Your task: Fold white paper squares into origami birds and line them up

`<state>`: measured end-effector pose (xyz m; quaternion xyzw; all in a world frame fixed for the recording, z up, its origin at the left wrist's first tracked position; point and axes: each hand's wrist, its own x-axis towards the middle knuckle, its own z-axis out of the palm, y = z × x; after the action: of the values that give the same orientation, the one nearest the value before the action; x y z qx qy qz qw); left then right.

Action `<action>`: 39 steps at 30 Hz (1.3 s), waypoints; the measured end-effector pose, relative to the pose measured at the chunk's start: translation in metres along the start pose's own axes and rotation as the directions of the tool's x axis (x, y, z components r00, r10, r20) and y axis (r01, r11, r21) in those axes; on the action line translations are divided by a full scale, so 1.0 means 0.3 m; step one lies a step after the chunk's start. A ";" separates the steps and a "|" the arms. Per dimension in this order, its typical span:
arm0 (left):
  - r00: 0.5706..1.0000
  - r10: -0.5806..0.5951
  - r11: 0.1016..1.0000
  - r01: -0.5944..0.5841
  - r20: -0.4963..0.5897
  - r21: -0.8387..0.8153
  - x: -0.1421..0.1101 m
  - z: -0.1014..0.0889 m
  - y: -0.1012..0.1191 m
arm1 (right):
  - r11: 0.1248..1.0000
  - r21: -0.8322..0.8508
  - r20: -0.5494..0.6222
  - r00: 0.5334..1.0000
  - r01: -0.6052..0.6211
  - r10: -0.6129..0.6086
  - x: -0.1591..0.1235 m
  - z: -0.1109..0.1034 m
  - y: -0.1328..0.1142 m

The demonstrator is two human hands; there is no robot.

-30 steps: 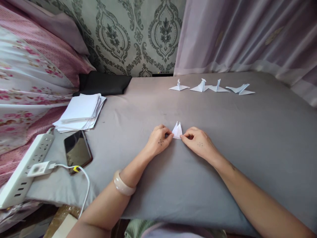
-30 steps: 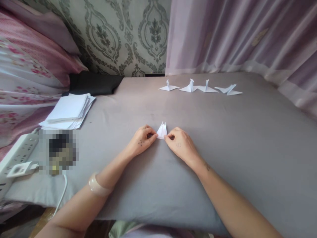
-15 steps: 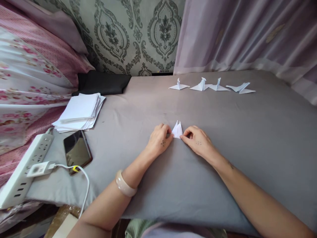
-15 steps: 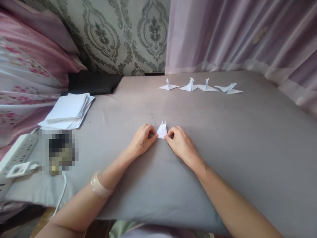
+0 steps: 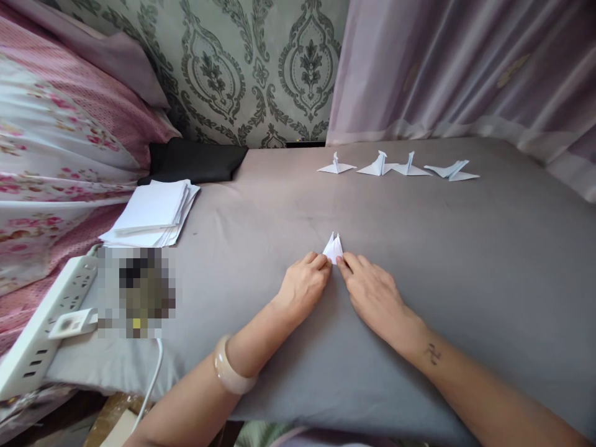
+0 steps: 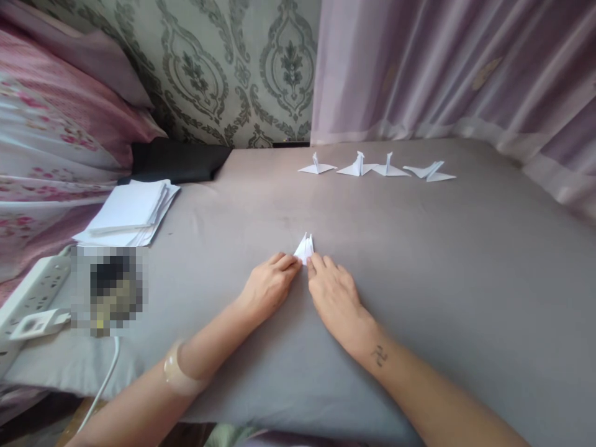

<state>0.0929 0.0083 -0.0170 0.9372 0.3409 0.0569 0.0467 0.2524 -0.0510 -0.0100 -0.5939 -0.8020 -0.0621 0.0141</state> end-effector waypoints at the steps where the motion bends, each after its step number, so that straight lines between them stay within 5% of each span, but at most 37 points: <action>1: 1.000 -0.010 1.000 0.010 0.008 -0.002 -0.003 -0.002 0.003 | 1.000 -0.008 0.010 1.000 0.005 -0.005 -0.006 -0.003 0.000; 5: 0.999 -0.031 0.997 0.029 -0.027 -0.066 -0.014 0.003 0.007 | 0.999 0.031 0.004 1.000 -0.017 0.017 -0.019 -0.009 0.010; 9: 0.966 -0.169 0.923 0.087 -0.193 -0.374 -0.001 0.010 -0.013 | 0.954 0.270 -0.037 0.989 -0.131 0.146 0.008 0.006 0.045; 14: 0.872 -0.480 0.659 0.285 -0.098 -0.696 0.031 -0.005 -0.040 | 0.710 0.601 0.004 0.890 -0.366 0.456 0.056 0.039 0.098; 18: 0.891 -0.448 0.615 0.246 -0.075 -0.749 0.031 -0.014 -0.046 | 0.556 0.746 0.068 0.872 -0.368 0.485 0.071 0.039 0.103; 27: 0.944 -0.324 0.611 0.166 -0.053 -0.774 0.012 0.008 -0.064 | 0.696 0.691 0.017 0.968 -0.194 0.252 0.055 0.019 0.091; 33: 0.935 -0.316 0.677 0.104 -0.160 -0.729 0.015 0.023 -0.058 | 0.700 0.710 -0.186 0.940 -0.074 0.287 0.066 0.044 0.086; 39: 0.929 -0.326 0.737 0.134 -0.175 -0.663 0.034 0.038 -0.073 | 0.643 0.712 -0.003 0.914 -0.282 0.405 0.092 0.100 0.100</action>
<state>0.0882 0.0311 -0.0302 0.7969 0.4182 0.2950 0.3211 0.2745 -0.0126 -0.0347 -0.6785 -0.6333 0.2008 0.3136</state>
